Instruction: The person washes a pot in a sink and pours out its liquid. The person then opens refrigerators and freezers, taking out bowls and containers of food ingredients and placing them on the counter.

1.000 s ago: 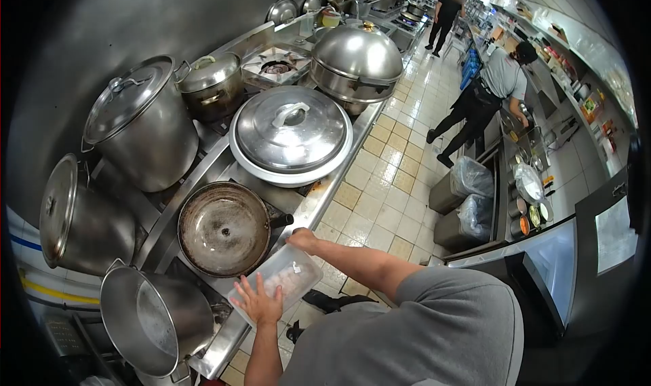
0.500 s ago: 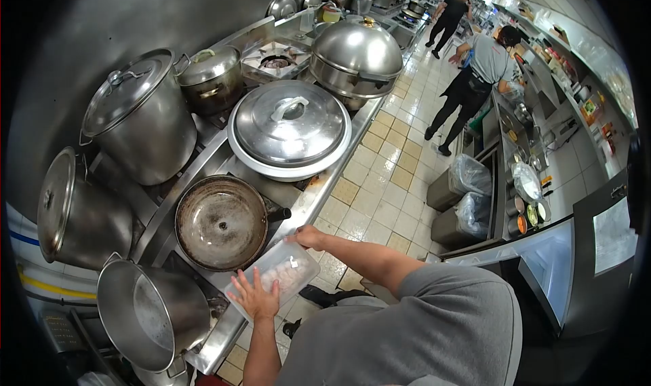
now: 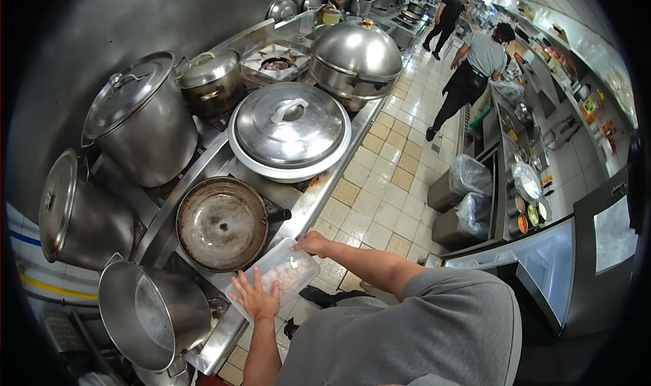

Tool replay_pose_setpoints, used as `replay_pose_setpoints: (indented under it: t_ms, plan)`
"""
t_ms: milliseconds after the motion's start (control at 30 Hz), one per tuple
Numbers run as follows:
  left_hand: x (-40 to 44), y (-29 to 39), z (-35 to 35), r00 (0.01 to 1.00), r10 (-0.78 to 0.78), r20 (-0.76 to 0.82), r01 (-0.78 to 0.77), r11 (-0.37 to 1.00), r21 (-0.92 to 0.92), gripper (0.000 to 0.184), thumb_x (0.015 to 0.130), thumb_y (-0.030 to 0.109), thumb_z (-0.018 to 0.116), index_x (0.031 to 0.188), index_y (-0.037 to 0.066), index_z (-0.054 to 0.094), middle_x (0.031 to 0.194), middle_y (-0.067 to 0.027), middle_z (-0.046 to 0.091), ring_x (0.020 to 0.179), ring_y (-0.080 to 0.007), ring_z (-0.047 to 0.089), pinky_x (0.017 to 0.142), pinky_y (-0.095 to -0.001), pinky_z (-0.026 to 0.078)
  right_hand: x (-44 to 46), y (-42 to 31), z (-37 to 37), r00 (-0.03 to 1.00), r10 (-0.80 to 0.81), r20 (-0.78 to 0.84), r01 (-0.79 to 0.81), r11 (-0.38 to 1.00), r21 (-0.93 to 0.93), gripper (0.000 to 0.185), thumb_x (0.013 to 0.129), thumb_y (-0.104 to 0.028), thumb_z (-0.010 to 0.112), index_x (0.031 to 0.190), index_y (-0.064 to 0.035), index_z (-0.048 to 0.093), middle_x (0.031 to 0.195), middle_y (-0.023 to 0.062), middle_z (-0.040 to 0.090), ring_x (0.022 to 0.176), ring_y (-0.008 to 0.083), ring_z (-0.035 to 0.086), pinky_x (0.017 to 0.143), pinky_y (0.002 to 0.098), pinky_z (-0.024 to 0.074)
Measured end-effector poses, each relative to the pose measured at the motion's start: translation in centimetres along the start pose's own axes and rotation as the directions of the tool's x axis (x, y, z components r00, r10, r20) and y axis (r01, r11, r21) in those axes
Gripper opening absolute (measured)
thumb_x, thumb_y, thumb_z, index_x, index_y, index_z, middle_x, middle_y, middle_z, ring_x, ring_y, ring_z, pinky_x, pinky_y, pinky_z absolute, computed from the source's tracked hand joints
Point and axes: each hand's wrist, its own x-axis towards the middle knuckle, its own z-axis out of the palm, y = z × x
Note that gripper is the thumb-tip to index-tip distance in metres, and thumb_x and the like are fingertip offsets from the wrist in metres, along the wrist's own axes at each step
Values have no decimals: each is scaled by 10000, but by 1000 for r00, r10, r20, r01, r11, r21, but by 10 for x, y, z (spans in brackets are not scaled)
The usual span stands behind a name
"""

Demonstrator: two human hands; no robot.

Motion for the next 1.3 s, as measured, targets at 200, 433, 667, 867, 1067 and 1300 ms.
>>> replay_pose_setpoints:
  t_ms: [200,433,667,867,1067,1300]
  plan:
    - [1,0,-3,999,-11,39,11,1000,-11,797,853,614,618,1526,240,415,1647,-156,153,1533,-391,26,1180,-667,-26,21,13,6,999,47,14,-47,999,-25,389,786,-267,855,978,44,723,855,95,670,709,185,617,582,370,494]
    - [5,1,-5,999,18,31,-18,1000,5,799,859,589,622,1529,210,411,1635,-189,171,1530,-406,45,1182,-658,-15,14,2,18,996,-15,83,10,998,61,503,809,-341,833,1144,15,716,1100,129,717,995,228,665,830,380,532]
    - [12,-3,0,1000,16,10,-16,1000,4,805,857,586,621,1526,190,411,1614,-204,194,1525,-415,61,1178,-661,-8,35,7,20,996,-16,88,18,1000,-18,546,805,-337,850,1185,20,689,1124,138,706,1014,230,674,873,373,532]
    - [13,3,0,1000,-1,28,1,1000,31,824,842,608,637,1528,218,401,1614,-195,213,1525,-412,67,1179,-665,-5,21,-3,9,989,40,140,-44,999,26,571,824,-325,835,1222,41,654,1150,154,691,1035,262,667,874,403,530]
    - [12,4,-3,1000,7,23,-7,1000,6,807,844,609,633,1524,233,412,1612,-192,224,1526,-406,62,1181,-663,-16,-10,17,1,988,103,116,-108,993,38,600,800,-403,846,1135,57,658,1038,149,684,923,255,662,754,400,527]
    - [12,4,-5,1000,6,26,-6,1000,10,815,843,587,641,1529,214,409,1613,-194,215,1523,-410,78,1183,-659,4,-16,19,2,987,145,63,-137,983,-121,744,781,-631,773,996,77,684,937,150,674,830,242,645,703,393,518]
